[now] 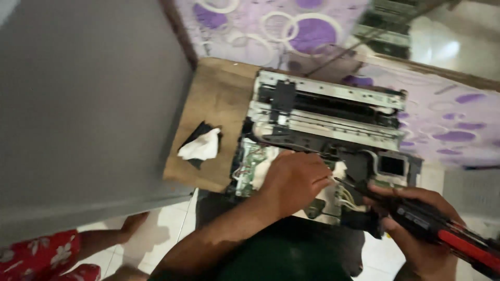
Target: The person uses a screwdriver to remove a black plastic component from a disassembled printer. They then wipe the component with a white tissue to clean it.
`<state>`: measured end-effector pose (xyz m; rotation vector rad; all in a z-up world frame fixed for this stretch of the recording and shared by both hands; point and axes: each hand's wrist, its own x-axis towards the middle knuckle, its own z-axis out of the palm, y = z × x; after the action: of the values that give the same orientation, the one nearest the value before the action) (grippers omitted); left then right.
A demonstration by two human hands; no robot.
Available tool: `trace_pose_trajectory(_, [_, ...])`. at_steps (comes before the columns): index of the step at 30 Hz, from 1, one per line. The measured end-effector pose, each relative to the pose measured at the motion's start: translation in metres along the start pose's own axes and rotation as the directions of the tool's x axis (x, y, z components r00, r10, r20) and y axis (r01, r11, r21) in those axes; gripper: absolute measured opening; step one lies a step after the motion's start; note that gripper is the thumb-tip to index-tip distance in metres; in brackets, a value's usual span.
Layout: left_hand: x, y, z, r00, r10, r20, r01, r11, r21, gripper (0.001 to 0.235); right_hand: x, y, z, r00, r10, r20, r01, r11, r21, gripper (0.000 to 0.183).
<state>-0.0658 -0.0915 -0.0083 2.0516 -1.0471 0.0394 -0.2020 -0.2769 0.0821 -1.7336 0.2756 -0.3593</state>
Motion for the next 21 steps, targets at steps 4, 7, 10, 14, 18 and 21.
trace_pose_trajectory(4, [-0.007,0.003,-0.018,0.997,-0.041,0.071,0.036,0.997,0.073,0.020,-0.002,-0.019,0.029,0.993,0.098,-0.072,-0.099,0.995,0.001,0.039])
trace_pose_trajectory(7, [-0.012,0.008,-0.031,0.987,-0.099,0.123,0.093,0.994,0.055,0.022,-0.002,-0.011,0.032,0.992,0.102,-0.079,-0.101,0.995,0.008,0.039])
trace_pose_trajectory(10, [-0.015,0.013,-0.043,0.990,-0.123,0.071,0.120,0.992,0.043,0.021,0.001,-0.014,0.038,1.000,0.029,0.007,-0.030,0.998,0.056,0.041])
trace_pose_trajectory(14, [-0.015,0.013,-0.060,0.933,-0.266,0.244,0.259,0.964,0.064,0.031,0.003,-0.020,0.047,1.000,0.027,0.006,-0.028,0.995,0.096,0.044])
trace_pose_trajectory(18, [-0.028,-0.004,-0.052,0.976,-0.212,0.051,0.213,0.977,0.000,0.024,0.009,-0.004,0.043,0.984,-0.109,0.138,0.082,0.979,0.185,0.049])
trace_pose_trajectory(21, [-0.038,-0.013,-0.044,0.986,-0.151,-0.063,0.149,0.988,-0.042,0.016,0.008,-0.035,0.061,0.995,-0.011,0.099,-0.007,0.983,0.182,0.045])
